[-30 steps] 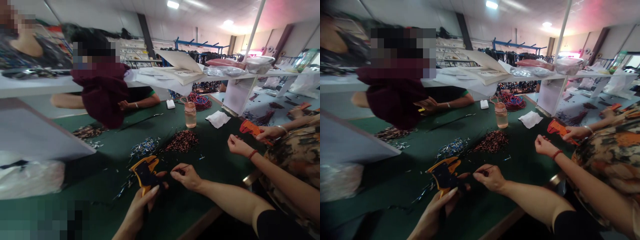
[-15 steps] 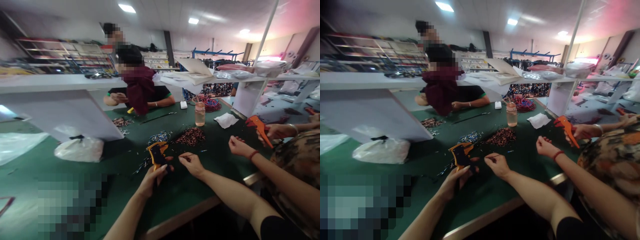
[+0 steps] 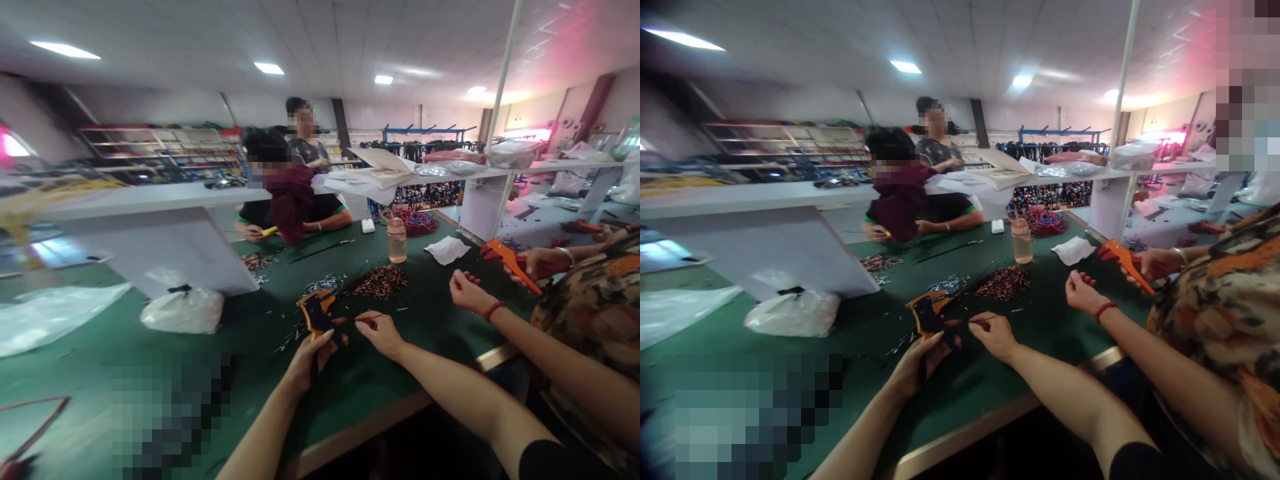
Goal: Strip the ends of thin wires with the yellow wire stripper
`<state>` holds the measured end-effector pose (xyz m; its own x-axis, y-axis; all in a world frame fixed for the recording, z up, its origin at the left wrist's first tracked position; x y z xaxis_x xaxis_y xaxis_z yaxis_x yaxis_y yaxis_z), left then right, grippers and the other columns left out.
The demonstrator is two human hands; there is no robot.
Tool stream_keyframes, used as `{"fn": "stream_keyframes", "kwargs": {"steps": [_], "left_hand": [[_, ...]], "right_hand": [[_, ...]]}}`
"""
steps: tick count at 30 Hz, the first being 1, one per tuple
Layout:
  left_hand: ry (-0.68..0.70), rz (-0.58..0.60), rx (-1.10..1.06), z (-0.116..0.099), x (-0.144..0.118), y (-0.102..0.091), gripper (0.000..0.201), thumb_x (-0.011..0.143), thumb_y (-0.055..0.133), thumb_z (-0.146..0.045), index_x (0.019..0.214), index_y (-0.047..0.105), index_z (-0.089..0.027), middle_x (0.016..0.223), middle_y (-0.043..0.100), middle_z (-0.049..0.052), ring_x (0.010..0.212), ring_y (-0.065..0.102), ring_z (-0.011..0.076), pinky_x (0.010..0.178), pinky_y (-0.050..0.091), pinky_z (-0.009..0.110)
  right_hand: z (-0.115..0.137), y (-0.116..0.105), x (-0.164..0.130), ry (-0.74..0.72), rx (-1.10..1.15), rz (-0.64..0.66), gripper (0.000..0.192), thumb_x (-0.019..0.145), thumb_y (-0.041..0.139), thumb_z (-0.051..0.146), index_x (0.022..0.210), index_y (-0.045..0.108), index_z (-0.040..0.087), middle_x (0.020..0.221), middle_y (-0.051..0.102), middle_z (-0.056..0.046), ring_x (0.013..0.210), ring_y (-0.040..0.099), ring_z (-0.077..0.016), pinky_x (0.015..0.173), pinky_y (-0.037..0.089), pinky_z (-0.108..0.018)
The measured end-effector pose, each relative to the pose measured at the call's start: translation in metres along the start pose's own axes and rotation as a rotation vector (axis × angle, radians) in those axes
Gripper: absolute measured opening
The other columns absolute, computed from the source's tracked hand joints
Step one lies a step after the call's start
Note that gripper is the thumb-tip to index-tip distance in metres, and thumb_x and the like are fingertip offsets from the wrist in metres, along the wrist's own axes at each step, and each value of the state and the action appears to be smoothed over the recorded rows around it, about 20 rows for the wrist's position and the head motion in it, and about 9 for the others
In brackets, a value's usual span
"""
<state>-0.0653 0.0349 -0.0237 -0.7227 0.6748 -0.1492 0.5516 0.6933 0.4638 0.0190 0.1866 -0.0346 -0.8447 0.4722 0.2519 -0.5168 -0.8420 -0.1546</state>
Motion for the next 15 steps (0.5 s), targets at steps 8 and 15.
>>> {"fn": "stream_keyframes", "kwargs": {"steps": [8,15], "left_hand": [[-0.017,0.147,0.047,0.001,-0.004,0.006,0.055,0.066,0.084,-0.039,0.11,0.071,-0.008,0.075,0.074,0.011,0.073,0.07,0.0247,0.073,0.052,0.034],[-0.076,0.176,0.011,0.008,-0.011,0.005,0.058,0.067,0.083,-0.038,0.114,0.07,-0.009,0.08,0.074,0.012,0.078,0.067,0.0233,0.077,0.05,0.032]], "right_hand": [[-0.006,0.003,0.002,-0.006,0.038,0.075,0.033,0.082,0.063,0.048,0.086,0.075,0.018,0.079,0.07,-0.004,0.074,0.063,-0.0177,0.071,0.05,-0.03],[-0.011,0.003,-0.004,0.158,0.161,0.095,0.038,0.077,0.07,0.055,0.088,0.075,0.019,0.071,0.067,-0.002,0.066,0.058,-0.0163,0.064,0.048,-0.029]]}}
Point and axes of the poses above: each hand's wrist, its own x-axis towards the middle knuckle, its own y-axis out of the palm, z = x × y, the point moved 4 cm from there along x, towards the middle knuckle
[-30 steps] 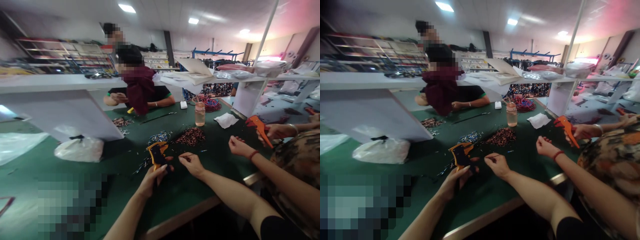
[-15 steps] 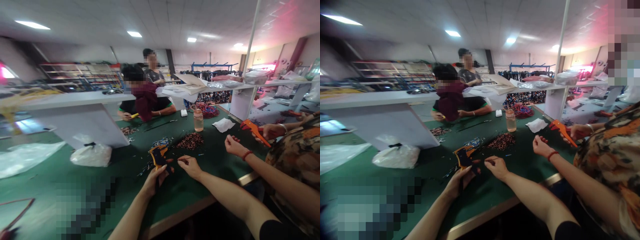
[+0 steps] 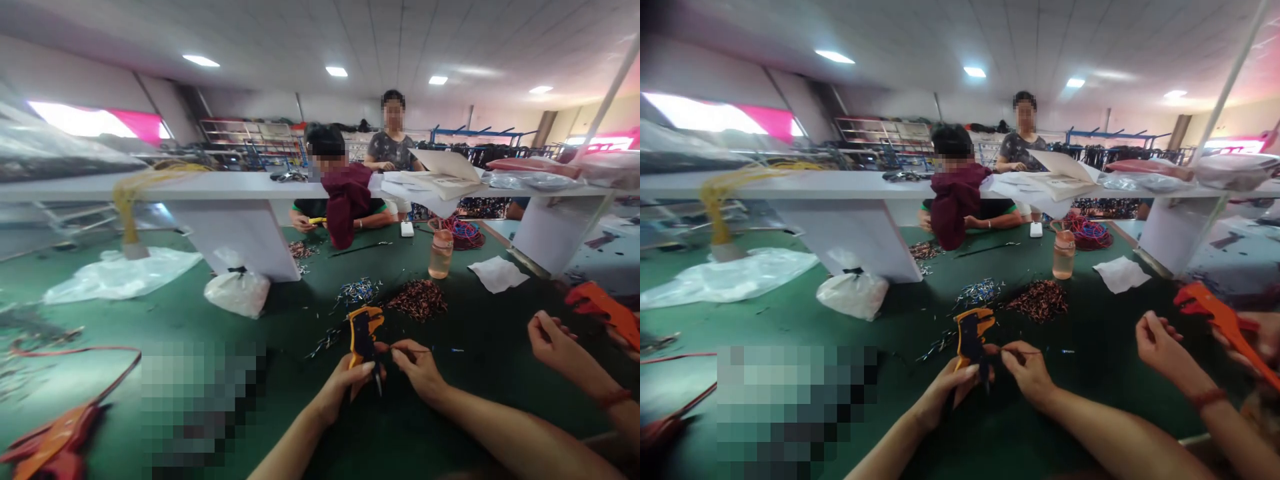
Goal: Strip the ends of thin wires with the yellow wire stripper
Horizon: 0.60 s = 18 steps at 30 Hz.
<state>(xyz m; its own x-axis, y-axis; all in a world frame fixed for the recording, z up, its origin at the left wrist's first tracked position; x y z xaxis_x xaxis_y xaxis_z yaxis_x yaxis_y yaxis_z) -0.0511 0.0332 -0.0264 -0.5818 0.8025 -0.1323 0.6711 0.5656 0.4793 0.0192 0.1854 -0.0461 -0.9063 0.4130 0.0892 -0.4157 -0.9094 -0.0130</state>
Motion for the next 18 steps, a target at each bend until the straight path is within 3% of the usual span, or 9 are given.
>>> {"fn": "stream_keyframes", "kwargs": {"steps": [6,10,18], "left_hand": [[-0.042,0.025,0.052,0.002,0.003,-0.006,0.066,0.064,0.083,-0.046,0.117,0.069,-0.009,0.081,0.074,0.012,0.078,0.066,0.0245,0.073,0.048,0.032],[-0.06,0.039,0.052,-0.005,0.001,0.0,0.067,0.061,0.083,-0.048,0.116,0.071,-0.011,0.077,0.074,0.01,0.071,0.063,0.0222,0.066,0.045,0.03],[-0.056,0.097,0.097,-0.012,0.002,0.002,0.071,0.061,0.082,-0.048,0.12,0.07,-0.012,0.079,0.075,0.009,0.07,0.062,0.0206,0.066,0.042,0.028]], "right_hand": [[0.005,-0.002,-0.005,0.061,0.002,-0.04,0.044,0.074,0.071,0.064,0.079,0.076,0.021,0.067,0.065,-0.003,0.063,0.056,-0.0169,0.063,0.048,-0.03],[0.009,-0.007,-0.008,0.118,-0.033,-0.058,0.047,0.071,0.071,0.067,0.075,0.075,0.02,0.065,0.063,-0.003,0.061,0.054,-0.0168,0.06,0.046,-0.029],[0.018,-0.016,-0.006,0.087,-0.068,-0.101,0.044,0.072,0.072,0.064,0.073,0.073,0.02,0.061,0.058,-0.002,0.057,0.051,-0.0148,0.054,0.045,-0.027]]}}
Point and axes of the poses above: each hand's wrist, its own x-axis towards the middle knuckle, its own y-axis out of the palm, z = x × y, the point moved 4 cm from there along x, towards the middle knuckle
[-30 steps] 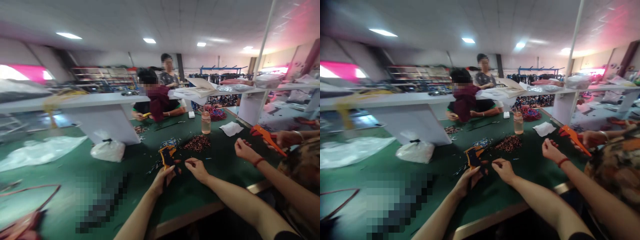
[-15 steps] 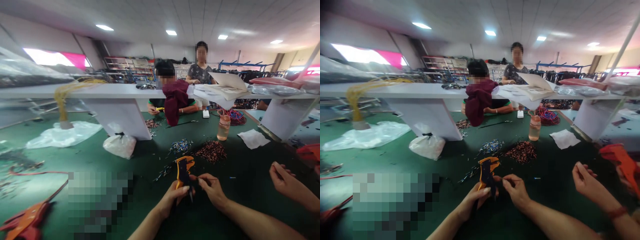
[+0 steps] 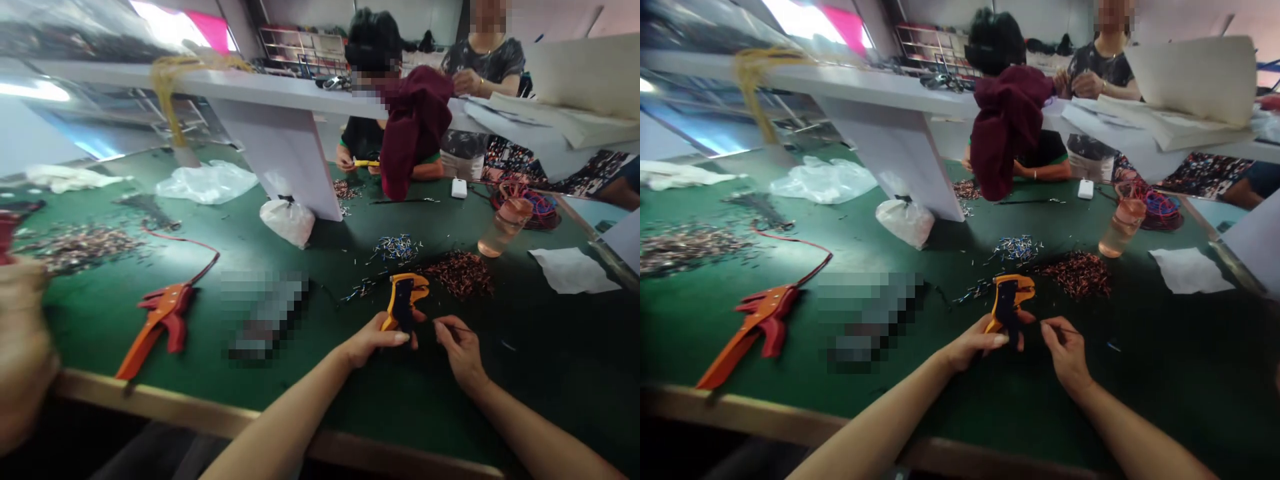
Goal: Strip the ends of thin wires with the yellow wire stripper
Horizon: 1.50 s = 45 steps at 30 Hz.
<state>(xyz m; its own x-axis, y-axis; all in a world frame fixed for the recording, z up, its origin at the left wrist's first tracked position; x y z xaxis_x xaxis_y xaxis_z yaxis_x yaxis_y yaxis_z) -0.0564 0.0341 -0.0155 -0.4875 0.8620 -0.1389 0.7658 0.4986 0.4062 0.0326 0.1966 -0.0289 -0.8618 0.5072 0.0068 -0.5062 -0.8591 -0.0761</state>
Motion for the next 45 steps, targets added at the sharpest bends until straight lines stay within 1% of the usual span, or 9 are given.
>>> {"fn": "stream_keyframes", "kwargs": {"steps": [4,7,11,17,21,27,31,37,45], "left_hand": [[-0.008,0.021,-0.065,0.003,-0.002,-0.001,0.066,0.063,0.081,-0.046,0.118,0.07,-0.011,0.08,0.075,0.011,0.073,0.065,0.0231,0.07,0.046,0.031],[0.011,0.02,-0.121,0.001,-0.004,0.004,0.056,0.064,0.082,-0.042,0.111,0.073,-0.012,0.093,0.075,0.013,0.076,0.066,0.0226,0.076,0.048,0.033],[0.012,0.052,-0.168,0.001,-0.005,0.01,0.052,0.062,0.084,-0.037,0.107,0.074,-0.013,0.102,0.074,0.014,0.077,0.067,0.0219,0.078,0.049,0.035],[-0.008,0.122,-0.187,0.003,-0.004,0.017,0.053,0.061,0.086,-0.037,0.106,0.075,-0.012,0.091,0.074,0.011,0.075,0.068,0.0211,0.076,0.049,0.033],[-0.012,0.158,-0.134,0.001,-0.007,0.022,0.054,0.061,0.087,-0.038,0.107,0.074,-0.011,0.09,0.074,0.011,0.074,0.067,0.0211,0.078,0.049,0.034],[-0.025,0.199,-0.068,0.001,-0.008,0.026,0.055,0.062,0.087,-0.04,0.107,0.073,-0.012,0.089,0.074,0.01,0.074,0.067,0.0202,0.078,0.048,0.035],[-0.03,0.218,-0.029,0.003,-0.008,0.027,0.056,0.062,0.087,-0.04,0.108,0.072,-0.012,0.089,0.074,0.008,0.075,0.067,0.0191,0.078,0.048,0.033],[-0.022,0.19,-0.014,0.002,-0.013,0.028,0.053,0.067,0.085,-0.04,0.11,0.071,-0.013,0.091,0.074,0.008,0.077,0.067,0.0194,0.08,0.048,0.033],[-0.003,0.175,0.026,0.005,-0.009,0.027,0.053,0.066,0.085,-0.042,0.107,0.072,-0.012,0.082,0.072,0.006,0.072,0.066,0.0189,0.076,0.048,0.032]], "right_hand": [[0.001,0.0,0.001,-0.016,0.031,-0.02,0.041,0.071,0.073,0.06,0.073,0.071,0.019,0.057,0.054,0.001,0.054,0.049,-0.0134,0.051,0.043,-0.026],[0.005,-0.002,0.002,-0.026,0.063,-0.062,0.04,0.07,0.075,0.058,0.071,0.069,0.019,0.055,0.051,0.002,0.051,0.045,-0.0117,0.048,0.039,-0.025],[0.023,-0.01,0.003,-0.051,0.212,-0.124,0.039,0.069,0.077,0.055,0.073,0.066,0.018,0.052,0.046,0.005,0.048,0.039,-0.0089,0.045,0.032,-0.024],[0.056,-0.004,0.006,-0.027,0.365,-0.015,0.041,0.064,0.083,0.053,0.073,0.061,0.02,0.051,0.036,0.01,0.044,0.026,-0.0051,0.043,0.023,-0.022],[0.048,0.001,0.005,0.029,0.466,-0.031,0.043,0.059,0.086,0.052,0.071,0.059,0.021,0.047,0.029,0.013,0.043,0.022,-0.0048,0.043,0.021,-0.021],[0.033,0.0,0.003,0.077,0.578,-0.042,0.043,0.057,0.09,0.047,0.07,0.06,0.021,0.046,0.029,0.013,0.042,0.022,-0.0045,0.041,0.021,-0.02],[0.034,0.0,0.0,0.107,0.618,-0.044,0.042,0.057,0.091,0.046,0.069,0.06,0.02,0.045,0.029,0.013,0.042,0.022,-0.0042,0.041,0.022,-0.02],[0.035,0.005,-0.005,0.129,0.638,-0.056,0.044,0.055,0.092,0.046,0.068,0.059,0.02,0.044,0.03,0.013,0.042,0.024,-0.004,0.043,0.024,-0.02],[0.038,0.007,-0.007,0.113,0.587,-0.061,0.047,0.053,0.091,0.049,0.065,0.057,0.02,0.044,0.032,0.013,0.042,0.025,-0.0041,0.043,0.022,-0.021]]}}
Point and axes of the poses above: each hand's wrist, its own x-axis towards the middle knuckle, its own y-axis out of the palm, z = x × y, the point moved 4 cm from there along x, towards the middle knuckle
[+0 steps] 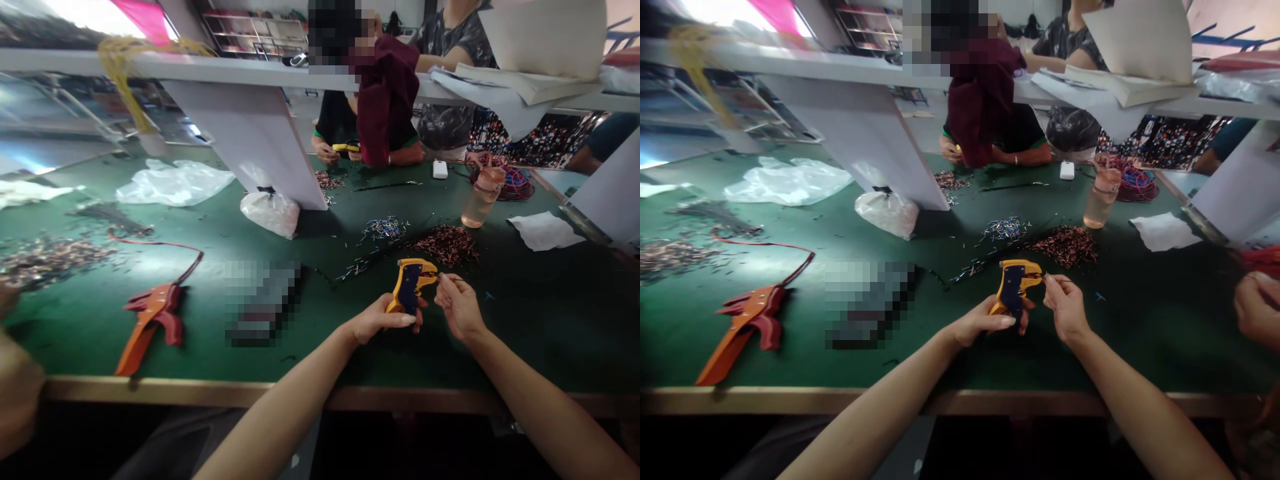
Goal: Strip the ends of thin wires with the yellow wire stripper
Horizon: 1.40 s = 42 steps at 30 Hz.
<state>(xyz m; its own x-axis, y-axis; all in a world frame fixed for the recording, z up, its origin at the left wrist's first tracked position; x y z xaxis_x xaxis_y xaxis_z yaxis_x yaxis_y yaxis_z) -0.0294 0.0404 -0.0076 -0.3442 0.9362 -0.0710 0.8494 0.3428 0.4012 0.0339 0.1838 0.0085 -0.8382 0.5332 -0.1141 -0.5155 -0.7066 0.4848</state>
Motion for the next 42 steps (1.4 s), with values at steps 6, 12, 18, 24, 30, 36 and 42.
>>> {"fn": "stream_keyframes", "kwargs": {"steps": [6,12,18,24,30,36,42], "left_hand": [[0.008,-0.016,0.044,-0.001,0.002,0.004,0.053,0.065,0.085,-0.046,0.102,0.071,-0.011,0.074,0.069,0.004,0.067,0.063,0.0171,0.071,0.047,0.031],[-0.006,-0.057,0.062,-0.005,-0.002,0.012,0.047,0.067,0.084,-0.045,0.097,0.07,-0.012,0.069,0.066,0.002,0.063,0.06,0.0156,0.067,0.045,0.03],[-0.021,-0.111,0.086,-0.001,-0.001,0.01,0.044,0.066,0.083,-0.046,0.091,0.07,-0.011,0.062,0.064,0.001,0.057,0.058,0.0142,0.062,0.044,0.029],[-0.029,-0.132,0.1,-0.001,-0.001,0.008,0.046,0.065,0.083,-0.047,0.091,0.069,-0.011,0.063,0.065,0.001,0.057,0.059,0.015,0.062,0.044,0.029],[-0.029,-0.138,0.116,-0.005,-0.002,0.008,0.045,0.066,0.082,-0.046,0.09,0.069,-0.011,0.062,0.065,0.001,0.057,0.059,0.0147,0.062,0.044,0.029],[-0.031,-0.131,0.141,-0.008,-0.003,0.015,0.038,0.065,0.083,-0.044,0.079,0.067,-0.012,0.055,0.061,-0.001,0.05,0.053,0.0118,0.054,0.04,0.027],[-0.023,-0.296,0.112,-0.001,-0.001,0.013,0.042,0.063,0.085,-0.048,0.07,0.06,-0.015,0.044,0.051,-0.005,0.036,0.038,0.0064,0.042,0.029,0.024]], "right_hand": [[0.002,0.0,0.0,-0.013,-0.008,0.014,0.045,0.056,0.09,0.048,0.065,0.057,0.02,0.044,0.032,0.012,0.043,0.024,-0.0044,0.044,0.021,-0.022],[0.002,0.0,0.0,-0.006,-0.004,0.025,0.043,0.058,0.089,0.046,0.067,0.056,0.02,0.046,0.032,0.012,0.043,0.025,-0.0048,0.044,0.023,-0.022],[0.003,0.0,-0.001,-0.006,0.006,0.025,0.042,0.058,0.089,0.046,0.067,0.057,0.02,0.046,0.033,0.012,0.043,0.025,-0.0046,0.045,0.022,-0.022],[0.004,-0.001,0.0,-0.031,0.001,0.022,0.04,0.059,0.088,0.045,0.069,0.059,0.02,0.045,0.032,0.013,0.043,0.024,-0.0049,0.045,0.021,-0.022],[0.006,0.0,-0.001,-0.049,-0.025,0.033,0.038,0.06,0.087,0.045,0.069,0.059,0.021,0.046,0.031,0.012,0.044,0.024,-0.0056,0.045,0.021,-0.023],[0.008,0.001,-0.002,-0.049,-0.033,0.044,0.037,0.061,0.086,0.045,0.068,0.059,0.021,0.046,0.031,0.012,0.044,0.025,-0.0058,0.046,0.022,-0.024],[0.007,-0.001,0.0,-0.059,-0.038,0.026,0.036,0.061,0.086,0.045,0.067,0.06,0.021,0.046,0.03,0.012,0.044,0.025,-0.0058,0.046,0.023,-0.024]]}}
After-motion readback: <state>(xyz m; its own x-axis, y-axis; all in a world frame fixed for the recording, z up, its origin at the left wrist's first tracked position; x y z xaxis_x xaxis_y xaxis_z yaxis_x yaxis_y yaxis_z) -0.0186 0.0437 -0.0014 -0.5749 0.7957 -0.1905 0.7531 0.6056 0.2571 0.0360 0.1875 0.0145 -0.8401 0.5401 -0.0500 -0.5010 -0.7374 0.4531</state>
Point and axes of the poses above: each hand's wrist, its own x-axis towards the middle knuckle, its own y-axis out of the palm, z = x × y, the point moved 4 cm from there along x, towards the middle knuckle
